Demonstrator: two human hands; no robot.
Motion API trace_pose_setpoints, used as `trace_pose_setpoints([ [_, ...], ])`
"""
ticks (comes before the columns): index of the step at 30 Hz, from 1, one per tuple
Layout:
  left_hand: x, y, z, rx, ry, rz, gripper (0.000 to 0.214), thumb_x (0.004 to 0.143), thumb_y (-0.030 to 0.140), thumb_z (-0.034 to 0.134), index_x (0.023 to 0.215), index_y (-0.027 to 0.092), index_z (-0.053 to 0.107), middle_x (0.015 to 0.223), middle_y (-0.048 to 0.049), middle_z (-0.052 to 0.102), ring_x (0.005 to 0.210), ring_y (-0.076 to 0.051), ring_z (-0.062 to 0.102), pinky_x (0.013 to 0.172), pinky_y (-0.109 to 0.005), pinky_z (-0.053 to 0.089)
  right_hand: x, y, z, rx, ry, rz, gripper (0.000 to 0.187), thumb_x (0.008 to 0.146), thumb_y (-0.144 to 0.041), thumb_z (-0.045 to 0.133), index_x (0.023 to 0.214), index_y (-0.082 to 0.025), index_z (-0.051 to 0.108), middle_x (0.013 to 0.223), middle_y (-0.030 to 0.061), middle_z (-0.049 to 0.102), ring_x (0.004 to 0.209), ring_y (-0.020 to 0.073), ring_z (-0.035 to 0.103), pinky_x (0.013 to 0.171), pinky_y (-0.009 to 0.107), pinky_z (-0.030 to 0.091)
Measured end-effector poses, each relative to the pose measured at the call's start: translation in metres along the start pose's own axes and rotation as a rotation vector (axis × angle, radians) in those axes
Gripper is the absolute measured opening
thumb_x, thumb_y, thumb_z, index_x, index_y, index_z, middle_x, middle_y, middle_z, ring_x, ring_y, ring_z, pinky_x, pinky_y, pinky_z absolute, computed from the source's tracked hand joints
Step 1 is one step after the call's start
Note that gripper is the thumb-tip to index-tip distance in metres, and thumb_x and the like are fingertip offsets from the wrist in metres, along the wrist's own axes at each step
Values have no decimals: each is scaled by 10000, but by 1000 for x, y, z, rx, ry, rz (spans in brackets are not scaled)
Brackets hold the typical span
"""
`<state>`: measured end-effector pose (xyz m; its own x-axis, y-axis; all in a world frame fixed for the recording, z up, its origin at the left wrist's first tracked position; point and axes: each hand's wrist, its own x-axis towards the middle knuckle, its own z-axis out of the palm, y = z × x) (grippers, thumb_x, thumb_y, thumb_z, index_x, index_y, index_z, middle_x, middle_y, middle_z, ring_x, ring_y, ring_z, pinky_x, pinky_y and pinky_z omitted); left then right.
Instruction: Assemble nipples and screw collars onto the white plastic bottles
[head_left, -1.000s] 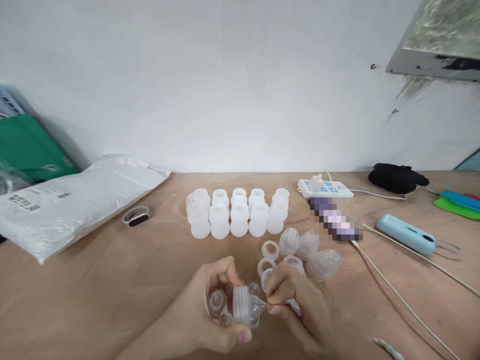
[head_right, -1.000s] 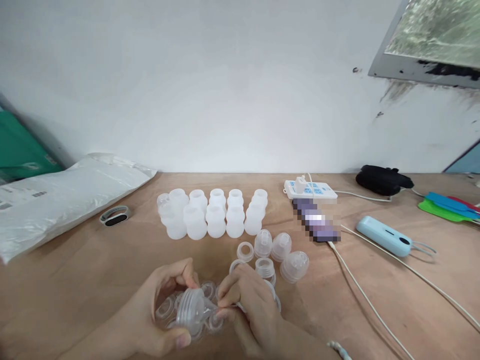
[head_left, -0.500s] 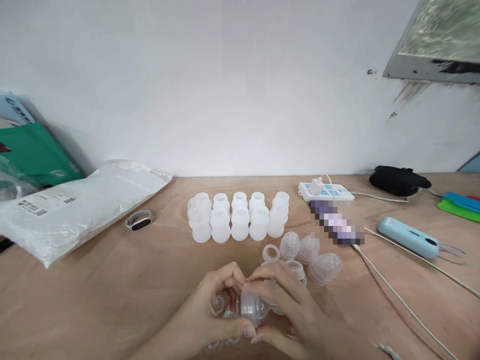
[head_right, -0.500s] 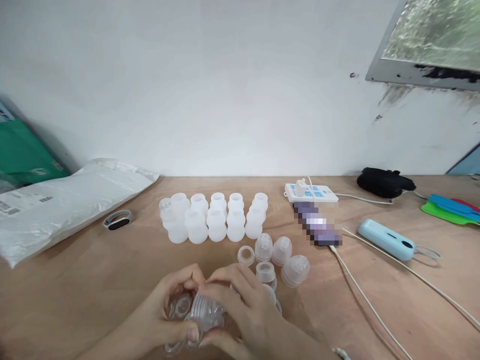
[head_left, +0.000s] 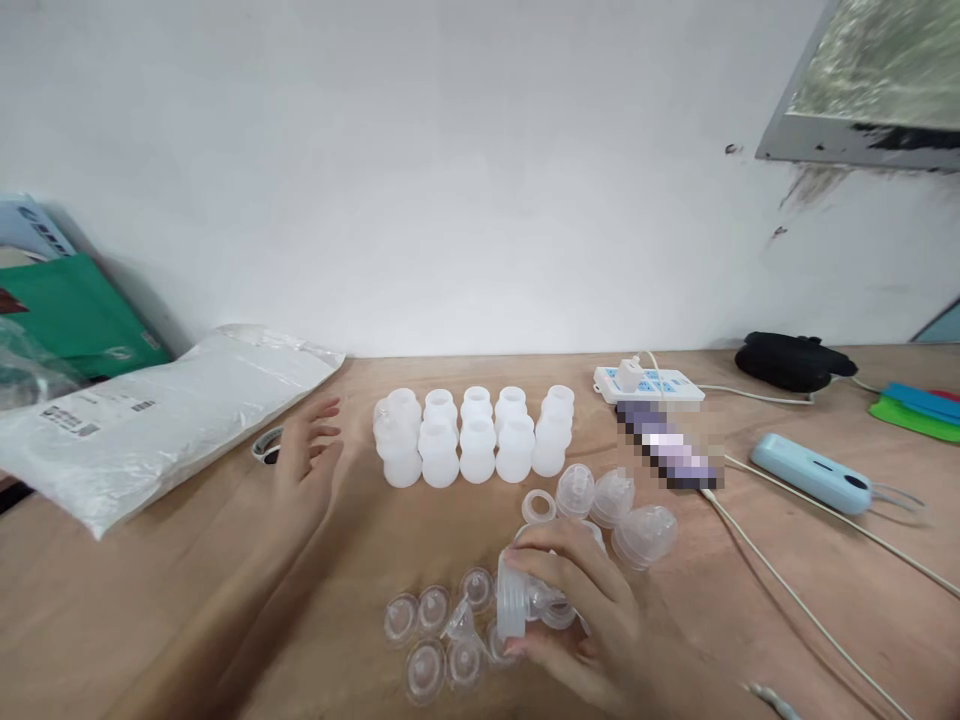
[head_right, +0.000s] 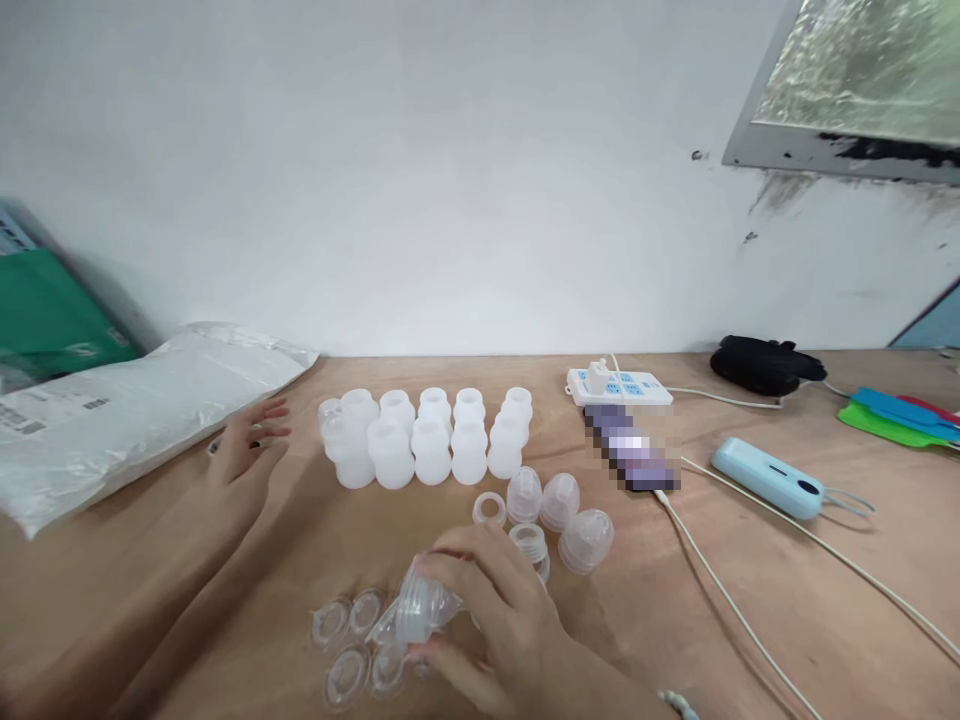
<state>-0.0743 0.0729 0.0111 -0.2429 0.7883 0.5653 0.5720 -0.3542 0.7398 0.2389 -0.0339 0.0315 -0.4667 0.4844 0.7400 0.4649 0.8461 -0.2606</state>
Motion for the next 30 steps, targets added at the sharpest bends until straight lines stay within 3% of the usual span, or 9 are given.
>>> trace_pose_setpoints([
  [4, 12, -20, 6, 98, -225, 55, 567, 832, 333, 528, 1390, 230, 515, 1361, -143, 471, 1187, -334, 548, 936, -512, 509, 0, 1, 4, -11, 7, 11, 293, 1037, -404, 491, 1170, -158, 581, 996, 108, 704, 915, 209, 706, 800, 310, 585],
  [7, 12, -21, 12, 120, -335, 102, 510, 874, 368, 490, 1363, 237, 551, 1437, -145, 425, 1344, -358, 446, 1052, -546, 453, -1, 3, 8, -16, 13, 9, 302, 1041, -411, 480, 1175, -160, 578, 994, 101, 710, 913, 200, 706, 799, 299, 581],
  [10, 12, -22, 14, 123, -360, 110, 427, 881, 355, 499, 1286, 258, 592, 1433, -119, 442, 1350, -340, 454, 1101, -544, 421, -2, 4, 10, -23, 6, 14, 294, 1049, -409, 461, 1164, -166, 580, 994, 96, 713, 915, 195, 709, 808, 294, 578],
  [14, 13, -27, 8, 117, -277, 73, 383, 840, 349, 548, 1206, 240, 572, 1413, -132, 425, 1412, -372, 369, 1097, -600, 401, -2, 4, 9, -51, -24, 23, 286, 1051, -401, 455, 1158, -170, 585, 1002, 97, 714, 940, 201, 708, 829, 299, 576],
  [17, 13, -30, 3, 68, -224, 26, 337, 807, 397, 611, 1090, 229, 537, 1368, -133, 481, 1373, -377, 425, 1030, -572, 470, -3, 4, 9, -51, -25, 28, 283, 1053, -401, 449, 1175, -177, 572, 1009, 94, 712, 939, 195, 712, 819, 289, 579],
  [20, 10, -32, 0, -9, -205, -38, 306, 817, 429, 641, 1014, 224, 530, 1306, -108, 581, 1139, -310, 622, 943, -495, 545, -4, 5, 8, -50, -35, 36, 279, 1053, -400, 449, 1179, -182, 568, 1012, 96, 711, 942, 198, 715, 812, 289, 586],
  [23, 10, -31, -2, -84, -174, -81, 285, 818, 468, 667, 891, 219, 549, 1084, -71, 692, 914, -256, 689, 828, -423, 590, -4, 5, 7, -62, -12, 25, 273, 1053, -391, 450, 1183, -179, 563, 1019, 104, 714, 958, 210, 717, 810, 303, 593],
  [26, 15, -28, -6, -143, -34, -77, 330, 764, 471, 714, 864, 226, 517, 949, -44, 675, 852, -241, 683, 728, -363, 582, -2, 5, 5, -70, -18, 27, 274, 1051, -390, 459, 1175, -171, 567, 1012, 107, 715, 958, 208, 717, 805, 301, 598],
  [30, 20, -20, -10, -217, 239, 15, 454, 736, 372, 751, 1001, 239, 407, 909, 3, 612, 758, -167, 640, 664, -277, 520, -1, 6, 3, -60, -1, 24, 295, 1045, -398, 471, 1174, -156, 580, 1005, 114, 714, 946, 208, 719, 810, 307, 601],
])
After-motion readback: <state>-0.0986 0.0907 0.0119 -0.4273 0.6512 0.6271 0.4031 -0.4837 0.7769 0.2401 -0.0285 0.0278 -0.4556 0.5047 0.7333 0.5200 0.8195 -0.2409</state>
